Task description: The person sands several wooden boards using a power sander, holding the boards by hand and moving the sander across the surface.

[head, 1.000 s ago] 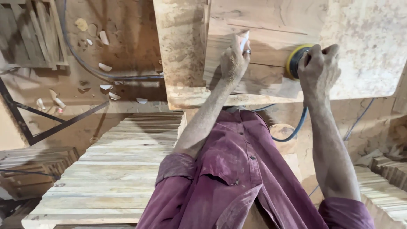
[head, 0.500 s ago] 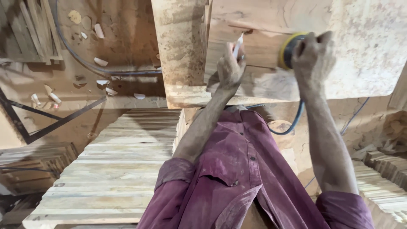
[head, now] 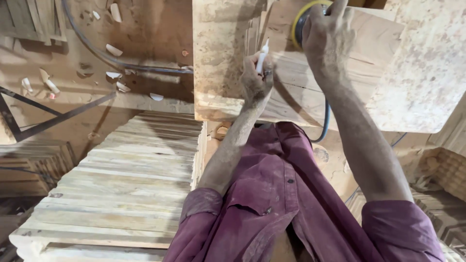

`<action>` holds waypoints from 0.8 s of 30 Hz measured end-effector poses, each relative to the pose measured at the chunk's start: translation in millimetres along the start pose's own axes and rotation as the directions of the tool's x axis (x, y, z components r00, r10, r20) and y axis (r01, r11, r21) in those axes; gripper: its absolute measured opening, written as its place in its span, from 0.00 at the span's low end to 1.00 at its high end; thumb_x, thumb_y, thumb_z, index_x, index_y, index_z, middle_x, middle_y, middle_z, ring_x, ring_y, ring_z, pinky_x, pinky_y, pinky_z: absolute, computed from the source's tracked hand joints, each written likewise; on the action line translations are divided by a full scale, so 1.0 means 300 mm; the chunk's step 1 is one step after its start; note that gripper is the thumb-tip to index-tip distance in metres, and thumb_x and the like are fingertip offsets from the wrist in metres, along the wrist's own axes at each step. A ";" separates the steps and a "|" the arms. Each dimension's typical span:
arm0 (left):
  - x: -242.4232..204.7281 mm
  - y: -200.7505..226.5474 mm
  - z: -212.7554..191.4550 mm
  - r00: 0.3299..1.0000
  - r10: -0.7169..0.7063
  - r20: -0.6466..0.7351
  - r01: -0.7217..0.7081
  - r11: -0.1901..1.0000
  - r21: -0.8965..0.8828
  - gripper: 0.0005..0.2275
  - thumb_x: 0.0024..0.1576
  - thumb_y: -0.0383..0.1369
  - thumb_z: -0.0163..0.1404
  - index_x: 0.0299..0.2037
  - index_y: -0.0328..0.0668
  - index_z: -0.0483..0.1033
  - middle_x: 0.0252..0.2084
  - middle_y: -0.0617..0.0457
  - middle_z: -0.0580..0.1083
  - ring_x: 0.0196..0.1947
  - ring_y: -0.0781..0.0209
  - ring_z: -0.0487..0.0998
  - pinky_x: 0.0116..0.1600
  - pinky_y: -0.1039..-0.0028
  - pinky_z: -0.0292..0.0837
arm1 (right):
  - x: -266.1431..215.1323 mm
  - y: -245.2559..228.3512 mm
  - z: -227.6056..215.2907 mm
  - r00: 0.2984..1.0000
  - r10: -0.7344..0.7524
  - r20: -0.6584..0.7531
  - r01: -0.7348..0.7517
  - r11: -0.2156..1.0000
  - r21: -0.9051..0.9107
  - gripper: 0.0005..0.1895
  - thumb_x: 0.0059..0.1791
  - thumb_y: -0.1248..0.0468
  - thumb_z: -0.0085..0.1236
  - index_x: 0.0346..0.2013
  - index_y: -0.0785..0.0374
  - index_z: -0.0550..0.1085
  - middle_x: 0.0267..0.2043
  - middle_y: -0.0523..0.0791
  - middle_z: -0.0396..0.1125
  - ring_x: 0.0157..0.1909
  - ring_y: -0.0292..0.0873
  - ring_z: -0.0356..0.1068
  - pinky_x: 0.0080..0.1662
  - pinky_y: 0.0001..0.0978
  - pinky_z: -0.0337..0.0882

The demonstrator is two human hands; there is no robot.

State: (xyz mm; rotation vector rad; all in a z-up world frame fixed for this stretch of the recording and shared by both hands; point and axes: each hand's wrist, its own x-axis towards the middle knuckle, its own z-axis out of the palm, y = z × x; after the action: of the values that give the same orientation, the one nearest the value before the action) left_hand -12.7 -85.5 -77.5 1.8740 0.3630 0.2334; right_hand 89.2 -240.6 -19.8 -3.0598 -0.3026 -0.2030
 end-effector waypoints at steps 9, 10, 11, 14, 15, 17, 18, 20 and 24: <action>0.101 -0.005 0.023 0.990 0.104 -0.091 -0.088 0.982 0.168 0.10 0.65 0.41 0.52 0.43 0.43 0.72 0.33 0.51 0.77 0.28 0.55 0.80 0.35 0.66 0.74 | 0.024 -0.074 -0.069 1.000 0.020 0.003 -0.020 0.999 0.036 0.10 0.46 0.66 0.62 0.41 0.62 0.75 0.51 0.57 0.62 0.47 0.60 0.69 0.29 0.47 0.75; 0.114 0.006 0.011 0.989 0.119 -0.091 -0.096 0.970 0.225 0.10 0.64 0.41 0.52 0.42 0.44 0.73 0.31 0.51 0.77 0.27 0.54 0.79 0.35 0.65 0.74 | 0.033 -0.078 -0.070 1.000 0.021 -0.011 -0.021 1.000 0.023 0.12 0.43 0.66 0.62 0.40 0.62 0.76 0.50 0.58 0.63 0.46 0.60 0.69 0.28 0.46 0.74; 0.119 0.019 0.003 0.987 0.133 -0.090 -0.103 0.954 0.280 0.10 0.63 0.41 0.52 0.42 0.44 0.73 0.29 0.52 0.77 0.27 0.53 0.79 0.35 0.64 0.73 | 0.038 -0.075 -0.066 1.000 0.027 -0.011 -0.026 0.999 0.018 0.10 0.45 0.66 0.61 0.41 0.62 0.76 0.50 0.57 0.63 0.45 0.59 0.69 0.28 0.46 0.75; 0.116 0.044 0.011 0.981 0.178 -0.081 -0.135 0.917 0.375 0.09 0.64 0.42 0.51 0.42 0.47 0.74 0.29 0.54 0.78 0.28 0.53 0.78 0.39 0.62 0.73 | -0.007 -0.052 -0.025 0.998 0.067 0.015 -0.067 0.997 0.037 0.06 0.52 0.64 0.60 0.41 0.63 0.76 0.49 0.57 0.63 0.44 0.57 0.70 0.29 0.45 0.75; 0.125 0.050 0.014 0.976 0.200 -0.085 -0.151 0.906 0.396 0.09 0.65 0.42 0.51 0.42 0.48 0.74 0.29 0.54 0.78 0.29 0.54 0.78 0.40 0.62 0.73 | -0.010 -0.022 -0.007 0.996 0.089 0.020 -0.090 0.994 0.062 0.06 0.53 0.63 0.59 0.41 0.64 0.76 0.50 0.58 0.63 0.44 0.56 0.70 0.27 0.42 0.76; 0.124 0.067 0.017 0.977 0.204 -0.066 -0.172 0.929 0.327 0.09 0.65 0.41 0.52 0.43 0.47 0.74 0.30 0.53 0.77 0.30 0.53 0.79 0.43 0.62 0.72 | -0.042 0.048 0.014 0.987 0.146 0.062 -0.150 0.986 0.070 0.07 0.56 0.63 0.57 0.43 0.65 0.76 0.52 0.59 0.63 0.43 0.54 0.71 0.28 0.41 0.75; 0.122 0.076 0.018 0.977 0.207 -0.058 -0.181 0.938 0.294 0.08 0.65 0.41 0.53 0.44 0.47 0.74 0.30 0.53 0.77 0.31 0.53 0.79 0.45 0.62 0.72 | -0.075 0.089 0.009 0.979 0.181 0.098 -0.186 0.981 0.051 0.07 0.59 0.64 0.56 0.45 0.65 0.76 0.54 0.59 0.63 0.43 0.53 0.71 0.30 0.44 0.74; 0.128 0.090 0.014 0.982 0.179 -0.056 -0.158 0.951 0.266 0.08 0.60 0.39 0.54 0.43 0.47 0.75 0.29 0.53 0.78 0.31 0.53 0.80 0.46 0.60 0.70 | -0.112 0.161 -0.012 0.979 0.203 0.022 -0.198 0.971 -0.134 0.09 0.61 0.62 0.55 0.51 0.64 0.77 0.52 0.55 0.64 0.43 0.53 0.70 0.32 0.45 0.73; 0.140 0.125 0.024 0.968 0.230 -0.098 -0.193 0.937 0.291 0.07 0.60 0.38 0.55 0.44 0.49 0.73 0.33 0.51 0.77 0.38 0.49 0.79 0.49 0.59 0.69 | -0.175 0.250 -0.108 0.984 0.180 0.011 -0.178 0.978 -0.107 0.08 0.57 0.62 0.58 0.40 0.64 0.75 0.49 0.55 0.62 0.46 0.55 0.70 0.36 0.49 0.72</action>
State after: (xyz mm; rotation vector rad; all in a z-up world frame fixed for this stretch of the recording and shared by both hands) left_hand 33.9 -87.9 -45.2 2.1864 0.2936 0.4742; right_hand 49.2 -326.5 1.6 -3.1716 -0.0164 -0.1843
